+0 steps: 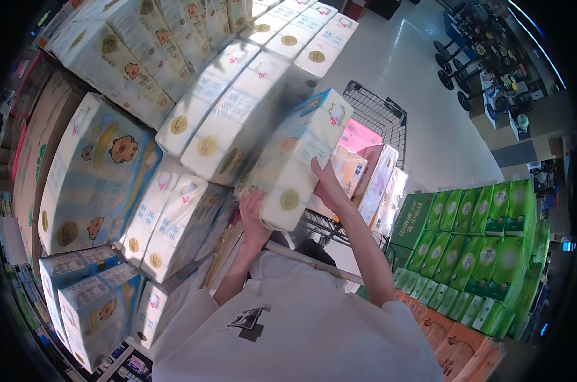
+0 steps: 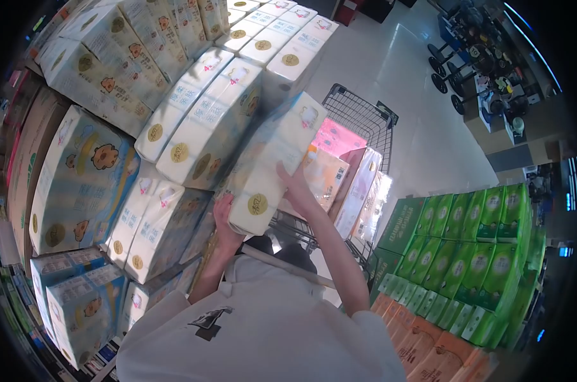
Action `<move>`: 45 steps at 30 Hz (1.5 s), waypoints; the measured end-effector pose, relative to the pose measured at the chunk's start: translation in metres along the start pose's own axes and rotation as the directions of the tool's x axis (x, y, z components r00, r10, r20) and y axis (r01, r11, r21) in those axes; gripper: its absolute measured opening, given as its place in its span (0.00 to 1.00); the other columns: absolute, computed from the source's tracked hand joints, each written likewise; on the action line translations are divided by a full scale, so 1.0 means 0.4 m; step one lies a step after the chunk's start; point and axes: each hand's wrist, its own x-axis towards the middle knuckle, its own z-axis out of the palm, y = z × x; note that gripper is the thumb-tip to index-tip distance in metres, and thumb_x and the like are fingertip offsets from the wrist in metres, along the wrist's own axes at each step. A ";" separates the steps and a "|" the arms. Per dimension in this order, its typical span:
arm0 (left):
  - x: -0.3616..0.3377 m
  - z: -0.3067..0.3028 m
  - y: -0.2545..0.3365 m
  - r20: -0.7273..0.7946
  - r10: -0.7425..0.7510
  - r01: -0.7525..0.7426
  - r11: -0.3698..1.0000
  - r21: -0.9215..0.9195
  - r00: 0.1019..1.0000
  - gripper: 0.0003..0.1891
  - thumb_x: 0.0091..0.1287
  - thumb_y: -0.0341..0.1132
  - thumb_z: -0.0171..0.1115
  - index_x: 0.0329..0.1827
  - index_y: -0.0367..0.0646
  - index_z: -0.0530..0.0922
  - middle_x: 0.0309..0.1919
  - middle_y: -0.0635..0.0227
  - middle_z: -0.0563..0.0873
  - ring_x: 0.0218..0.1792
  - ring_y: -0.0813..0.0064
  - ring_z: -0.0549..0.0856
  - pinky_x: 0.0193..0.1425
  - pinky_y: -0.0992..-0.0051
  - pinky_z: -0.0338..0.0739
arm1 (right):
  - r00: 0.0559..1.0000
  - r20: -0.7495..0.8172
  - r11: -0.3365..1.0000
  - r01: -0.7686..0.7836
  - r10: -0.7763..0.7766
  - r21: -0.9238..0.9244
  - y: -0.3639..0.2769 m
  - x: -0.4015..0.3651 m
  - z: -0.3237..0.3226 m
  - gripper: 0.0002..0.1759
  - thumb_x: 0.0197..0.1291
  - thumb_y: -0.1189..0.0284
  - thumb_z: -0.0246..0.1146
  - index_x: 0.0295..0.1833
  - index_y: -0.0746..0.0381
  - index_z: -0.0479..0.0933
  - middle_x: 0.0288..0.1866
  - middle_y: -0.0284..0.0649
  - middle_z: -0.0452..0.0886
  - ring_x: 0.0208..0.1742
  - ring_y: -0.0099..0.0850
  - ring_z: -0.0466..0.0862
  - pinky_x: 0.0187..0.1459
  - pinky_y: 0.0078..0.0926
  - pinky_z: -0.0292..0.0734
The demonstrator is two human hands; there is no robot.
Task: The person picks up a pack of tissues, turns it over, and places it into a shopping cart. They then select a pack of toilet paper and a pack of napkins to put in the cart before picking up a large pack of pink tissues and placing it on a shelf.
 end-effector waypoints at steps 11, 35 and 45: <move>0.074 0.023 0.065 0.142 0.274 -0.261 0.960 -0.100 0.951 0.38 0.46 0.30 0.75 0.65 0.51 0.69 0.69 0.66 0.76 0.68 0.55 0.74 0.71 0.46 0.65 | 0.946 -0.293 0.991 0.129 -0.137 -0.048 -0.005 -0.039 -0.058 0.41 0.60 0.66 0.74 0.71 0.68 0.59 0.64 0.47 0.75 0.60 0.34 0.81 0.57 0.32 0.83; 0.103 -0.010 0.413 -0.051 -0.302 0.251 0.863 -0.439 0.952 0.39 0.67 0.40 0.65 0.79 0.63 0.56 0.74 0.65 0.62 0.74 0.61 0.63 0.82 0.47 0.46 | 0.844 -0.461 0.855 0.432 -0.272 0.287 0.106 -0.385 -0.313 0.47 0.54 0.50 0.66 0.75 0.64 0.62 0.65 0.48 0.76 0.63 0.43 0.80 0.61 0.45 0.80; 0.240 -0.098 0.395 0.701 -0.361 0.679 -0.209 -0.703 0.615 0.45 0.63 0.41 0.71 0.78 0.40 0.53 0.68 0.57 0.72 0.66 0.62 0.79 0.66 0.62 0.80 | 0.704 -0.341 0.741 0.670 -0.623 0.029 0.283 -0.443 -0.253 0.56 0.51 0.43 0.75 0.76 0.62 0.59 0.70 0.41 0.72 0.67 0.39 0.77 0.65 0.41 0.79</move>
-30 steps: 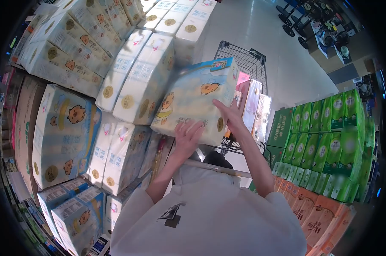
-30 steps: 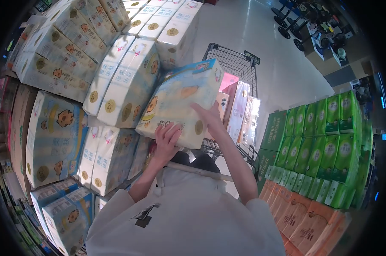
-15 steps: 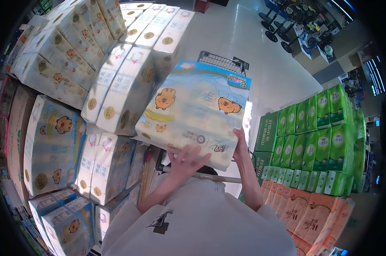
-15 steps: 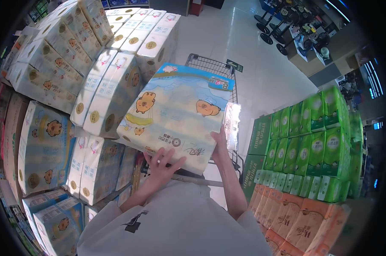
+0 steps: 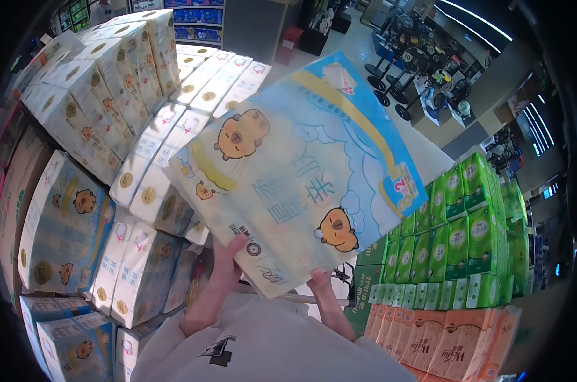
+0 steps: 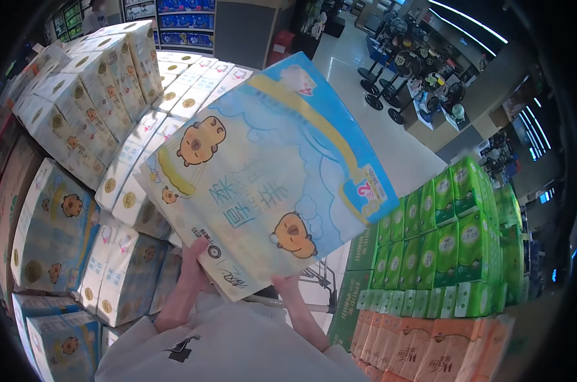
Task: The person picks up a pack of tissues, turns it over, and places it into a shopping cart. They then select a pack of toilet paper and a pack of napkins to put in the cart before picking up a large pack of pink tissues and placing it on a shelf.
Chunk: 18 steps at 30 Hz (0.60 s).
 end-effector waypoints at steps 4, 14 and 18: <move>0.060 -0.051 0.131 0.155 0.099 -0.109 0.993 0.054 0.983 0.46 0.54 0.37 0.73 0.75 0.35 0.58 0.60 0.52 0.79 0.56 0.62 0.85 0.58 0.63 0.85 | 0.996 -0.094 0.951 -0.037 0.008 -0.307 -0.042 0.039 -0.061 0.48 0.54 0.46 0.74 0.73 0.59 0.64 0.67 0.39 0.75 0.66 0.38 0.78 0.63 0.40 0.78; 0.139 0.194 0.486 0.323 0.178 -0.293 0.889 0.353 0.930 0.49 0.49 0.33 0.76 0.76 0.34 0.62 0.60 0.56 0.80 0.60 0.68 0.82 0.65 0.69 0.78 | 0.965 0.056 0.902 -0.218 0.256 -0.373 -0.089 -0.024 -0.042 0.36 0.58 0.48 0.72 0.65 0.55 0.73 0.61 0.39 0.79 0.63 0.38 0.80 0.60 0.39 0.78; 0.267 0.195 0.513 0.418 0.036 -0.323 0.696 0.642 0.908 0.44 0.52 0.35 0.75 0.75 0.35 0.67 0.60 0.56 0.81 0.59 0.72 0.82 0.66 0.71 0.75 | 0.927 0.218 0.815 -0.135 0.305 -0.564 -0.062 -0.050 0.004 0.31 0.59 0.49 0.71 0.62 0.54 0.76 0.59 0.39 0.81 0.62 0.38 0.80 0.59 0.39 0.77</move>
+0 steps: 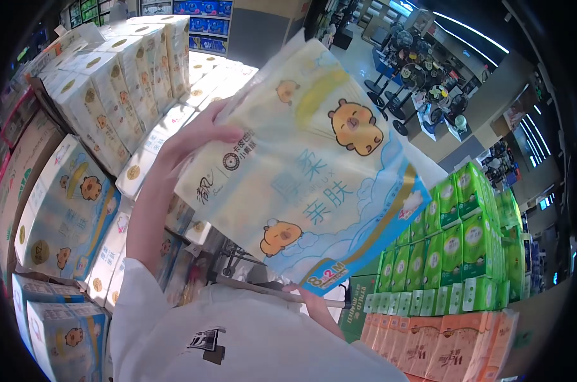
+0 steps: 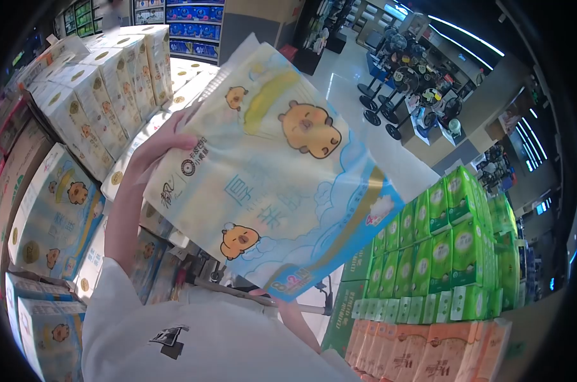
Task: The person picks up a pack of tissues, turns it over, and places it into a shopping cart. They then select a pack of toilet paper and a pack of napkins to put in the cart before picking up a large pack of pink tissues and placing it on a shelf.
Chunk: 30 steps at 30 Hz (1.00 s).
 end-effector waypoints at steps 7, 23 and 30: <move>0.056 0.062 0.044 0.353 -0.070 0.027 0.992 0.125 0.933 0.47 0.47 0.35 0.79 0.74 0.34 0.69 0.58 0.59 0.84 0.58 0.71 0.83 0.66 0.71 0.76 | 0.964 0.249 0.783 0.228 -0.097 -0.579 -0.033 0.025 0.081 0.24 0.62 0.50 0.69 0.58 0.51 0.82 0.55 0.39 0.84 0.59 0.39 0.82 0.56 0.39 0.77; 0.122 -0.016 -0.102 0.673 0.141 -0.230 0.972 0.045 0.726 0.45 0.49 0.35 0.84 0.72 0.36 0.71 0.64 0.61 0.80 0.64 0.75 0.79 0.68 0.72 0.75 | 0.920 0.057 0.761 -0.354 0.387 0.544 0.073 0.069 0.003 0.29 0.69 0.53 0.60 0.70 0.56 0.70 0.65 0.44 0.78 0.65 0.40 0.78 0.63 0.44 0.75; -0.010 0.192 -0.234 -0.093 0.023 -0.032 0.996 -0.088 0.995 0.39 0.64 0.37 0.73 0.76 0.37 0.65 0.68 0.60 0.76 0.70 0.74 0.73 0.72 0.70 0.70 | 0.865 0.095 0.520 -0.380 0.493 0.765 0.115 0.082 -0.027 0.32 0.73 0.55 0.56 0.75 0.58 0.65 0.70 0.46 0.75 0.69 0.41 0.76 0.67 0.46 0.74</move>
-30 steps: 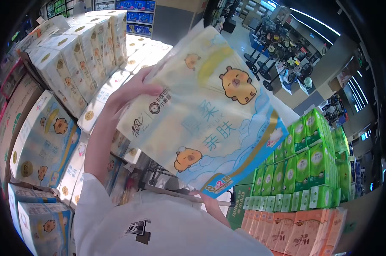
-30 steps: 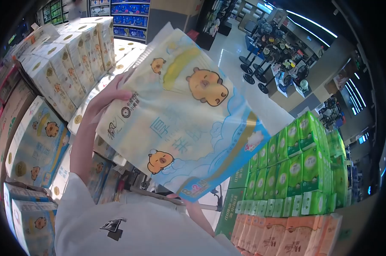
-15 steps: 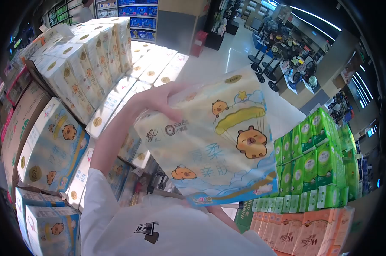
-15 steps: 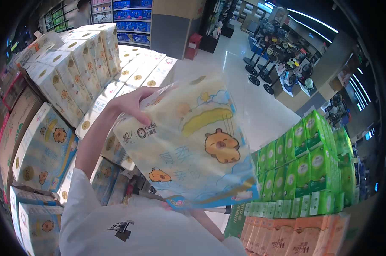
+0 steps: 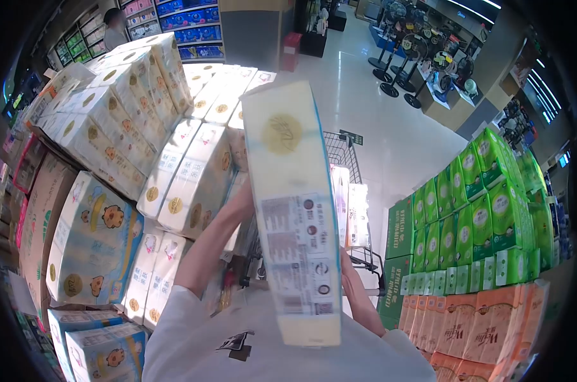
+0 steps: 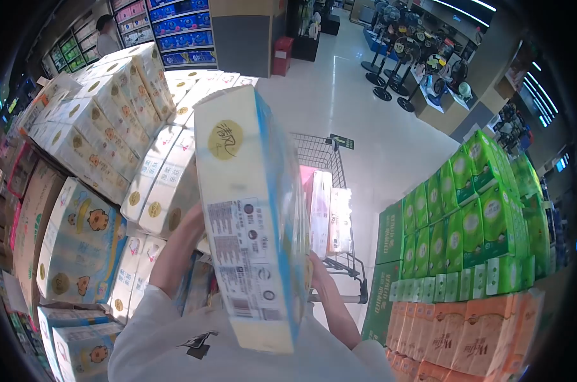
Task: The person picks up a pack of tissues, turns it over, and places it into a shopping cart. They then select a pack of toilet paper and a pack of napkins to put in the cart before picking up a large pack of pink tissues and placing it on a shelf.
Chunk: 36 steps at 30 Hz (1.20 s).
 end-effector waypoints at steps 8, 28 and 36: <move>-0.059 -0.008 -0.001 0.140 -0.203 0.243 0.684 -0.688 0.969 0.40 0.65 0.40 0.72 0.77 0.38 0.61 0.67 0.60 0.76 0.69 0.73 0.73 0.73 0.69 0.69 | 0.982 -0.010 0.981 0.187 -0.187 0.054 -0.027 0.003 -0.026 0.31 0.72 0.63 0.56 0.76 0.62 0.62 0.69 0.46 0.75 0.65 0.40 0.80 0.65 0.40 0.77; -0.215 -0.154 -0.004 -0.247 -0.262 0.195 0.944 -0.265 0.933 0.49 0.57 0.42 0.76 0.79 0.42 0.56 0.61 0.60 0.77 0.62 0.66 0.80 0.67 0.65 0.76 | 0.961 0.012 0.809 0.238 -0.275 -0.537 0.055 -0.093 0.008 0.42 0.53 0.68 0.78 0.71 0.66 0.67 0.63 0.43 0.79 0.63 0.32 0.79 0.65 0.34 0.75; -0.096 -0.104 -0.075 -0.056 0.028 -0.031 0.998 -0.062 0.998 0.61 0.44 0.46 0.83 0.78 0.35 0.51 0.65 0.57 0.73 0.64 0.65 0.78 0.66 0.64 0.76 | 0.885 0.129 0.622 0.412 -0.448 -0.665 -0.287 -0.008 -0.028 0.53 0.32 0.68 0.86 0.68 0.66 0.70 0.62 0.42 0.80 0.62 0.34 0.79 0.65 0.37 0.76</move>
